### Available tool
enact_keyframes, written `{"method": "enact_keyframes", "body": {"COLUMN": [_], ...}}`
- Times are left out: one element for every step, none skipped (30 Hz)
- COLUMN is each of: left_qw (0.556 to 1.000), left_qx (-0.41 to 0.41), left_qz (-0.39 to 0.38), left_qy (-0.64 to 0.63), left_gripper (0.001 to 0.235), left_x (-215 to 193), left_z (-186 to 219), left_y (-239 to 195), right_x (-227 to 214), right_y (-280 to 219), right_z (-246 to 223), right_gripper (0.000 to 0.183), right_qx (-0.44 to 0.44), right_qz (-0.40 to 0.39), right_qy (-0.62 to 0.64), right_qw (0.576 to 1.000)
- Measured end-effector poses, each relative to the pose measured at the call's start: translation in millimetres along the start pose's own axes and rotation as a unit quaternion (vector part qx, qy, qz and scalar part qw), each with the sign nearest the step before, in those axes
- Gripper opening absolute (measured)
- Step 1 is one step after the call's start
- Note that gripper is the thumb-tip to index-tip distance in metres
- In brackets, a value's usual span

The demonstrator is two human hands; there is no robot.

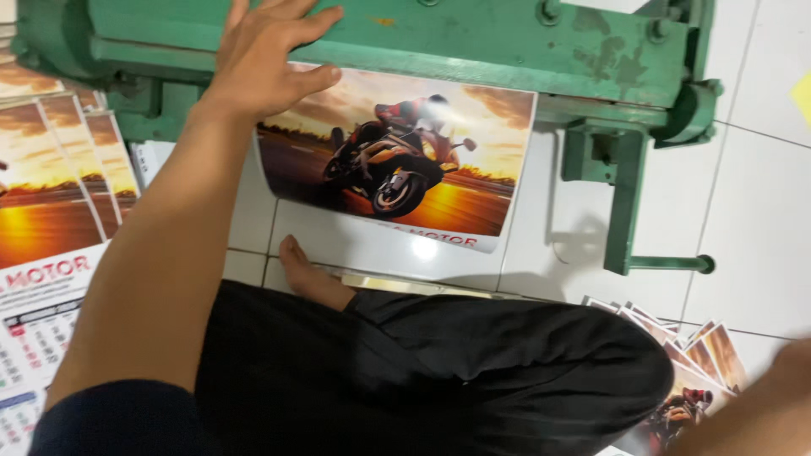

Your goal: The person sits on the floor and uses a green manual binding machine to bind calendar pages. They place a stack of printed calendar sheets into the machine, align them, and pull the lever to secure the binding. The person repeats this process for multiple calendar sets.

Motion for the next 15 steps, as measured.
{"method": "enact_keyframes", "body": {"left_qw": [0.999,0.997,0.997,0.999,1.0,1.0,0.999,0.999,0.999,0.999,0.998,0.998,0.999,0.999,0.999], "left_qx": [0.029,0.058,0.056,0.031,0.007,0.006,0.011,0.015,0.007,-0.003,-0.008,-0.011,-0.009,-0.007,-0.009], "left_qz": [0.018,0.036,0.035,0.025,0.018,0.019,0.025,0.031,0.028,0.024,0.023,0.024,0.021,0.018,0.021], "left_qy": [0.016,0.033,0.031,0.023,0.017,0.017,0.029,0.04,0.042,0.047,0.054,0.058,0.046,0.034,0.034], "left_gripper": [0.059,0.058,0.058,0.059,0.06,0.06,0.06,0.061,0.061,0.061,0.063,0.063,0.061,0.06,0.06], "left_x": [-1,-1,-2,-1,-2,1,0,0,2,4,4,2,3,3,3], "left_z": [0,0,2,2,2,4,4,5,3,1,-2,-1,0,1,2], "left_y": [0,-1,-2,-3,-1,1,0,-1,-2,-3,1,0,0,0,1], "right_x": [3,4,16,48,83,99,122,138,140,146,150,152,148,144,141], "right_y": [7,13,0,-17,-33,-35,-33,-36,-27,-17,-7,-7,-6,-8,-4], "right_z": [34,67,38,18,-22,-21,-41,-61,-98,-124,-150,-174,-187,-199,-180], "right_gripper": [0.044,0.056,0.056,0.067,0.082,0.082,0.093,0.108,0.108,0.106,0.107,0.107,0.079,0.056,0.056], "right_qx": [0.08,0.16,0.16,0.244,0.279,0.278,0.182,0.083,0.088,0.157,0.219,0.217,0.269,0.316,0.314], "right_qz": [0.012,0.023,0.021,-0.094,-0.19,-0.191,-0.302,-0.402,-0.408,-0.36,-0.303,-0.307,-0.19,-0.069,-0.072], "right_qy": [-0.088,-0.174,-0.177,0.247,0.623,0.623,0.718,0.782,0.781,0.727,0.66,0.661,0.69,0.707,0.707], "right_qw": [0.993,0.971,0.971,0.933,0.705,0.705,0.6,0.468,0.464,0.563,0.652,0.649,0.645,0.629,0.63]}}
Point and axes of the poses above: each hand's wrist, its own y-axis towards the middle knuckle, its own x-axis out of the palm, z = x × y, the point moved 5 cm from there along y, towards the middle knuckle, and after that the axes turned 6 degrees about -z, right-handed, at the moved point
